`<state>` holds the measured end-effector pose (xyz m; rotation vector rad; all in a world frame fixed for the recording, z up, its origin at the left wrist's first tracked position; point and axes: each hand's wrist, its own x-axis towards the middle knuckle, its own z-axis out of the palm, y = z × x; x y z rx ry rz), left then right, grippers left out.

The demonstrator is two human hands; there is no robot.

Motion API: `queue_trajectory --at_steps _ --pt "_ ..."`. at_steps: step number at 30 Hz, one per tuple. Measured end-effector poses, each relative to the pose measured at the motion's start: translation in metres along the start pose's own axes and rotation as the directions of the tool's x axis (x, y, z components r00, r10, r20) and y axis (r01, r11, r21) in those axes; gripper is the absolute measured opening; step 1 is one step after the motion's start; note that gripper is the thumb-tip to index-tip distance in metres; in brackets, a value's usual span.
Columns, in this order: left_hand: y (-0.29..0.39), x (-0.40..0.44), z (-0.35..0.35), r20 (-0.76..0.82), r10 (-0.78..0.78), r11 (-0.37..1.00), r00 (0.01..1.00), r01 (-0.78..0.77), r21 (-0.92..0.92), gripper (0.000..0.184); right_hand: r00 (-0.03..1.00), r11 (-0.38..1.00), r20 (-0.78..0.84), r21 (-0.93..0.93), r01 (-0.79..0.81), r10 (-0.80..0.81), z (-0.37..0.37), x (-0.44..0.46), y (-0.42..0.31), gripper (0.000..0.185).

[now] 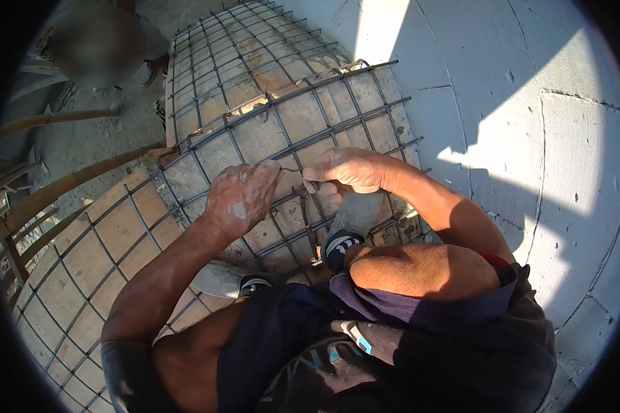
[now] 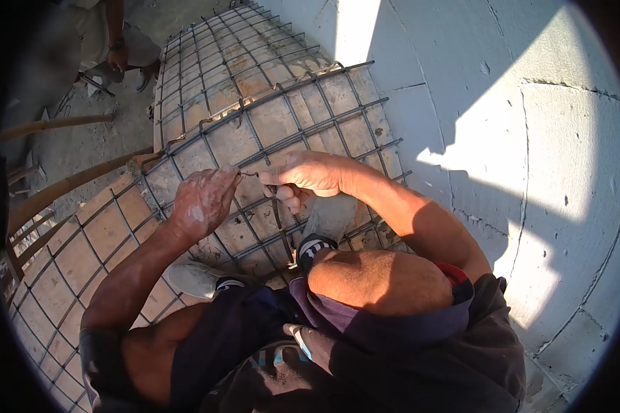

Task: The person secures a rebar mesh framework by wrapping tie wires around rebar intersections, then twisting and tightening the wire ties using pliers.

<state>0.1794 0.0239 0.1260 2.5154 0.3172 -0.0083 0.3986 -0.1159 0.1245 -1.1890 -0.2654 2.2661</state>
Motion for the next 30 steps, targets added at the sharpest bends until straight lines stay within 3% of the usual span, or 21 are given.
queue_trajectory --at_steps 3,4,6,8,9,12,14,15,18,22,24,26,30 --pt "0.004 0.003 -0.010 0.140 -0.189 0.886 0.972 0.230 -0.403 0.019 0.966 0.911 -0.197 -0.407 0.074 -0.167 0.007 0.006 -0.002 0.035" --pt "0.003 0.001 -0.005 0.164 -0.188 0.884 0.968 0.240 -0.401 0.021 0.940 0.840 -0.243 -0.537 0.076 -0.240 0.012 0.007 -0.001 0.034" --pt "0.002 -0.006 0.009 0.213 -0.178 0.880 0.961 0.252 -0.403 0.025 0.886 0.790 -0.258 -0.588 0.172 -0.385 0.019 0.006 0.014 0.031" --pt "0.009 -0.006 0.011 0.363 -0.214 0.837 0.907 0.362 -0.410 0.027 0.830 0.748 -0.264 -0.615 0.248 -0.492 0.029 0.001 0.026 0.030" --pt "0.010 -0.006 0.011 0.438 -0.231 0.815 0.869 0.419 -0.401 0.028 0.874 0.750 -0.244 -0.636 0.182 -0.419 0.031 -0.002 0.023 0.029" --pt "0.001 -0.006 0.031 0.338 -0.117 0.812 0.934 0.286 -0.508 0.032 0.853 0.773 -0.354 -0.629 0.086 -0.383 0.032 -0.003 0.031 0.028" --pt "-0.003 0.000 0.026 0.651 -0.202 0.443 0.732 0.661 -0.606 0.035 0.839 0.797 -0.393 -0.599 0.077 -0.377 0.030 -0.005 0.029 0.026" --pt "-0.004 0.006 0.022 0.784 -0.176 0.215 0.595 0.801 -0.559 0.036 0.820 0.777 -0.397 -0.623 0.089 -0.413 0.025 -0.006 0.032 0.026" --pt "-0.014 0.010 0.030 0.781 -0.096 0.058 0.617 0.787 -0.614 0.037 0.772 0.722 -0.435 -0.691 0.044 -0.464 0.013 -0.008 0.037 0.027" --pt "-0.018 0.031 0.033 0.745 -0.241 0.372 0.621 0.769 -0.520 0.043 0.701 0.723 -0.593 -0.672 -0.160 -0.395 -0.004 -0.018 0.040 0.026" --pt "-0.022 0.042 0.038 0.710 -0.310 0.474 0.632 0.750 -0.462 0.051 0.532 0.738 -0.697 -0.649 -0.185 -0.480 -0.036 -0.020 0.063 0.024" --pt "-0.028 0.056 0.036 0.639 -0.310 0.620 0.704 0.659 -0.426 0.052 0.413 0.792 -0.782 -0.578 -0.197 -0.467 -0.056 -0.033 0.068 0.024" --pt "-0.028 0.084 0.028 0.514 -0.288 0.816 0.808 0.488 -0.310 0.051 0.249 0.769 -0.831 -0.555 -0.317 -0.497 -0.080 -0.030 0.080 0.020"
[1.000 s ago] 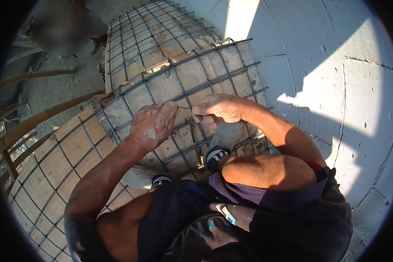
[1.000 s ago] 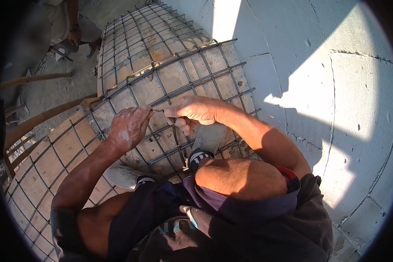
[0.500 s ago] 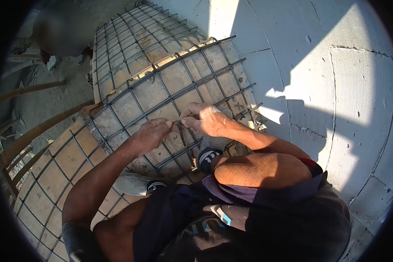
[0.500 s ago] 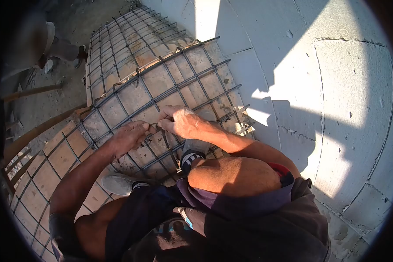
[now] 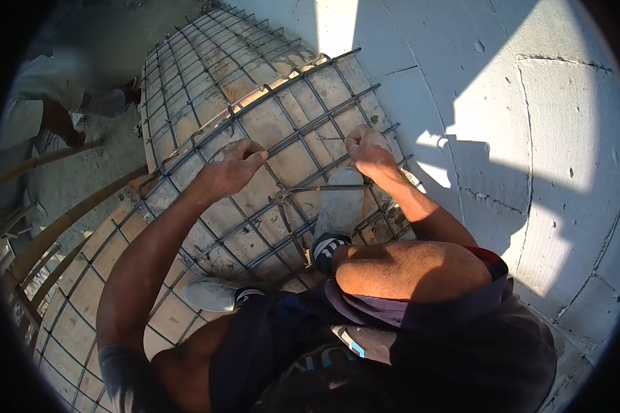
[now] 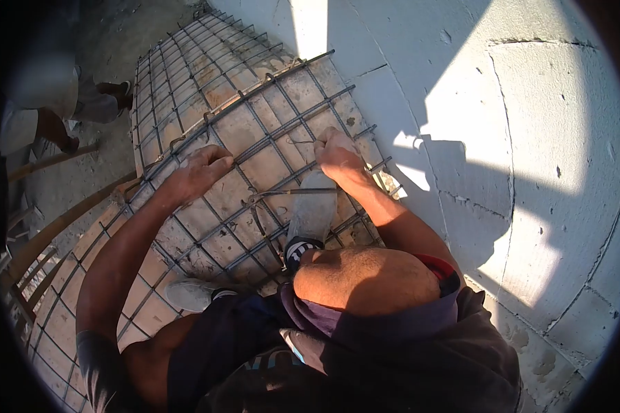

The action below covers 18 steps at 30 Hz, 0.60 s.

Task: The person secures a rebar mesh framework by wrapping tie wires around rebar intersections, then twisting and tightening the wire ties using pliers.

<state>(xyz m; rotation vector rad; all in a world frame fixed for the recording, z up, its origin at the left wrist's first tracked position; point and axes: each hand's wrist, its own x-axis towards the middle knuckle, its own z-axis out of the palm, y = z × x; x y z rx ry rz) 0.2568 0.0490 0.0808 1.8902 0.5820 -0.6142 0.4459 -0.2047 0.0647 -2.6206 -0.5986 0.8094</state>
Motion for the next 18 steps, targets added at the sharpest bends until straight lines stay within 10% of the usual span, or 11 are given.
queue_trajectory --at_steps 5,9,18 --pt "0.021 0.032 -0.016 0.031 0.055 0.965 0.998 -0.061 0.254 0.046 0.999 0.997 0.015 -0.063 -0.037 0.038 0.033 0.018 -0.003 0.023" --pt "0.012 0.062 -0.010 0.060 0.050 0.947 0.997 -0.067 0.314 0.046 0.921 0.828 0.331 0.444 -0.343 0.204 0.045 0.027 -0.005 0.023" --pt "-0.015 0.108 0.051 -0.223 0.004 0.989 0.975 0.029 0.144 0.040 0.906 0.677 0.416 0.645 -0.355 0.079 0.061 0.031 -0.010 0.021"
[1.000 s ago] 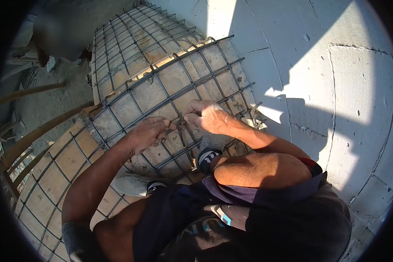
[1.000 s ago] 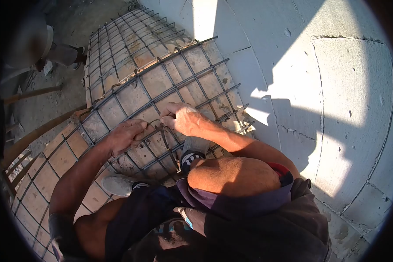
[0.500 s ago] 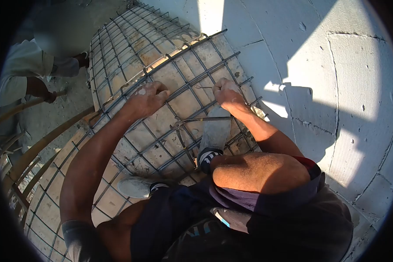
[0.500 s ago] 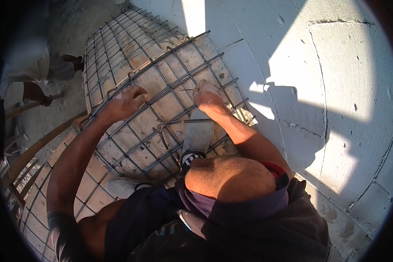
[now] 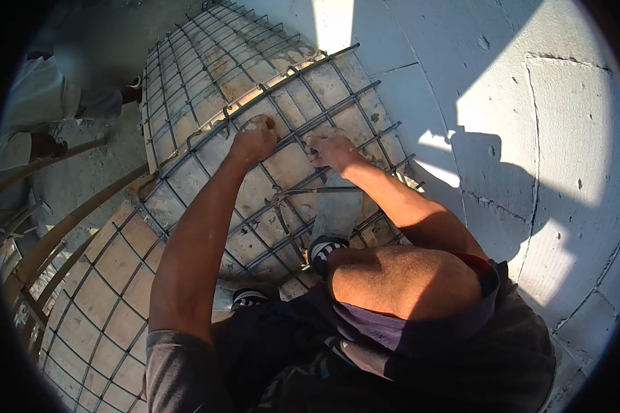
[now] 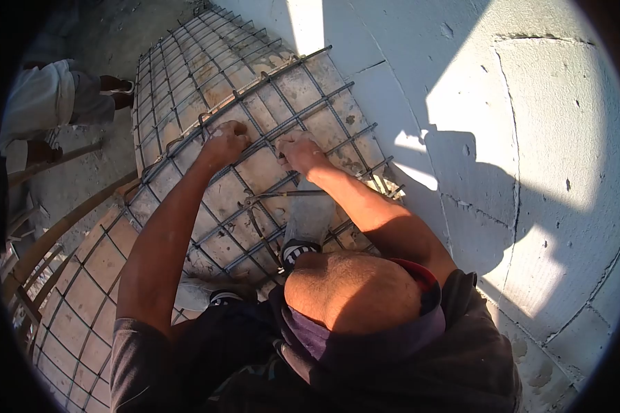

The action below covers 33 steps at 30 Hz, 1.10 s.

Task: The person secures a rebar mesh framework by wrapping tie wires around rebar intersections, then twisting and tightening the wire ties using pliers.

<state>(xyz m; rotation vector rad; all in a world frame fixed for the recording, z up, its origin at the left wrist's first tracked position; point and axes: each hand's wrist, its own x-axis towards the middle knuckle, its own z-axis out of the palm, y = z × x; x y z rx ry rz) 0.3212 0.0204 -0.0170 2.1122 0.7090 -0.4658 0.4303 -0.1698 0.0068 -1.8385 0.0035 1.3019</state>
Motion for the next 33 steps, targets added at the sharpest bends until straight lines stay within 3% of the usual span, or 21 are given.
queue_trajectory --at_steps 3,11,24,27,30,33 --pt "-0.002 0.000 0.004 -0.023 0.087 0.996 0.996 -0.087 0.013 0.036 1.000 1.000 -0.008 0.009 0.003 -0.003 0.000 0.002 0.002 0.018" --pt "0.006 -0.001 0.005 -0.048 0.013 1.000 0.999 -0.012 0.027 0.039 0.997 0.986 -0.001 0.150 -0.070 0.071 -0.003 0.003 0.005 0.013" --pt "0.007 0.016 0.001 0.106 -0.108 0.983 0.988 0.091 0.156 0.057 0.996 0.992 -0.024 0.100 -0.082 0.085 0.004 0.000 -0.010 0.016" --pt "0.020 0.008 -0.001 0.024 -0.183 0.981 0.983 0.184 -0.066 0.036 0.996 0.985 0.006 0.145 -0.089 0.089 0.009 -0.008 -0.020 0.017" --pt "0.036 -0.001 -0.005 -0.044 -0.131 0.982 0.990 0.123 -0.145 0.036 0.995 0.974 0.025 0.204 -0.099 0.096 0.015 -0.019 -0.028 0.021" --pt "0.042 -0.004 -0.009 -0.008 -0.070 0.990 0.997 0.069 -0.124 0.037 0.992 0.939 0.018 0.322 -0.122 0.122 0.016 -0.022 -0.028 0.020"
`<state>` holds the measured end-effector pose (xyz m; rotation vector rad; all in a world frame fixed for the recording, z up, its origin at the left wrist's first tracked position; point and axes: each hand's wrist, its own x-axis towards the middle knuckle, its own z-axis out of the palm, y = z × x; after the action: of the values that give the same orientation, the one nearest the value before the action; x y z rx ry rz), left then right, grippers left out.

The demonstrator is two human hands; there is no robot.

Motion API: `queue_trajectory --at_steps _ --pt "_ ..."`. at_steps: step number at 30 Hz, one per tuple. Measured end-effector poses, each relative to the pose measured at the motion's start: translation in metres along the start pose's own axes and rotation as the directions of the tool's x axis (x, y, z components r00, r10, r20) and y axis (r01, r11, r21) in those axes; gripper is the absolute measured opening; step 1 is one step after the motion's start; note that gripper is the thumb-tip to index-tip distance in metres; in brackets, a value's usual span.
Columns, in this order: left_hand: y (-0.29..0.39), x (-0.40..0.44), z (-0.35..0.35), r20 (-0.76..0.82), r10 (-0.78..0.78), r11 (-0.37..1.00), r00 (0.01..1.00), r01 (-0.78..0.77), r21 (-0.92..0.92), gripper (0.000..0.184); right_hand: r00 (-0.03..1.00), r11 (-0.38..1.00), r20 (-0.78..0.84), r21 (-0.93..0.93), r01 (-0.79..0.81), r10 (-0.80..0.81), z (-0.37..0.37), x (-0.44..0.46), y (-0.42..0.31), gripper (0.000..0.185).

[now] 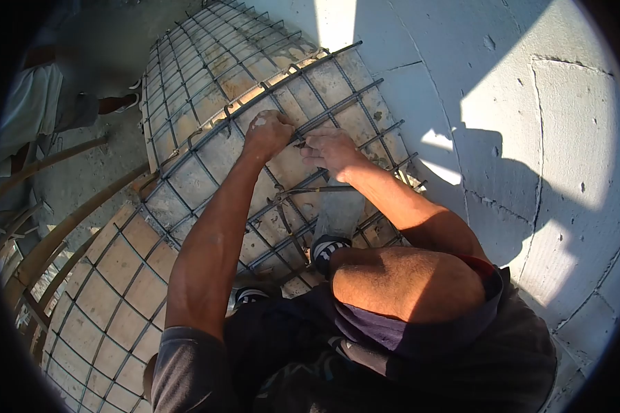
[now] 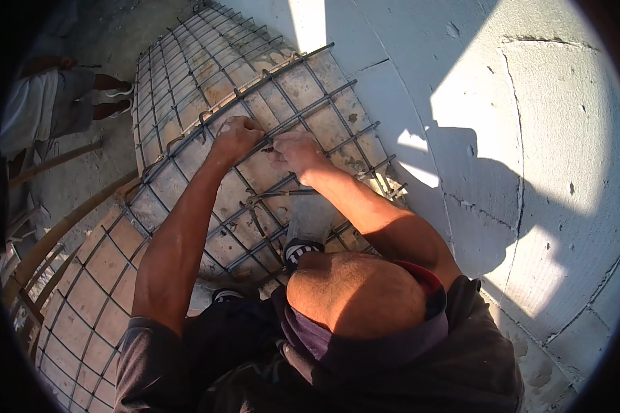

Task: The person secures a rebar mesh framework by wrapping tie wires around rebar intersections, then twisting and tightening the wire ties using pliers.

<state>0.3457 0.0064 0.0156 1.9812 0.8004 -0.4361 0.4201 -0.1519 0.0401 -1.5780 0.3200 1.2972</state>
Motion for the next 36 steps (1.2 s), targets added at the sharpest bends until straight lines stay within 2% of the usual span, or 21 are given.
queue_trajectory --at_steps 2,8,14,17,21,23,26,30,32,36 --pt "0.001 -0.004 -0.002 -0.002 -0.012 1.000 1.000 0.012 -0.013 0.037 1.000 0.991 0.019 0.128 -0.023 0.020 -0.003 0.004 0.004 0.018" --pt "-0.006 -0.007 -0.009 0.123 -0.033 0.980 0.992 0.056 -0.192 0.044 0.997 0.960 0.010 0.272 -0.072 0.072 0.003 0.003 -0.003 0.021" --pt "-0.025 -0.013 0.007 0.146 0.028 0.921 0.989 0.031 -0.389 0.047 0.986 0.931 0.059 0.324 -0.169 0.159 0.003 0.002 -0.007 0.030" --pt "-0.027 -0.011 0.009 0.138 0.040 0.905 0.990 0.023 -0.425 0.047 0.983 0.934 0.085 0.306 -0.183 0.165 -0.007 0.009 0.000 0.024" --pt "-0.031 -0.012 0.013 0.123 0.056 0.923 0.991 -0.005 -0.384 0.048 0.999 0.996 0.039 -0.082 -0.033 0.036 -0.007 0.006 -0.004 0.026" --pt "-0.029 -0.011 0.015 0.118 0.046 0.925 0.992 0.003 -0.380 0.049 0.999 0.943 0.044 -0.331 0.034 -0.021 -0.008 0.009 -0.009 0.028" --pt "-0.022 -0.016 0.009 0.124 0.033 0.938 0.992 0.012 -0.347 0.050 0.985 0.792 0.151 -0.589 0.162 -0.089 -0.017 0.024 -0.007 0.029" --pt "-0.022 -0.019 0.006 0.129 0.054 0.950 0.990 -0.011 -0.313 0.051 0.987 0.874 0.101 -0.461 0.155 -0.122 -0.014 0.027 0.005 0.026" --pt "-0.027 -0.016 0.005 0.172 0.054 0.903 0.984 0.025 -0.429 0.051 0.992 0.938 0.087 -0.329 0.110 -0.086 -0.016 0.028 0.008 0.024" --pt "-0.035 -0.011 0.007 0.170 0.041 0.771 0.985 0.077 -0.632 0.041 0.995 0.962 0.093 -0.268 0.045 -0.020 -0.019 0.031 0.006 0.023"
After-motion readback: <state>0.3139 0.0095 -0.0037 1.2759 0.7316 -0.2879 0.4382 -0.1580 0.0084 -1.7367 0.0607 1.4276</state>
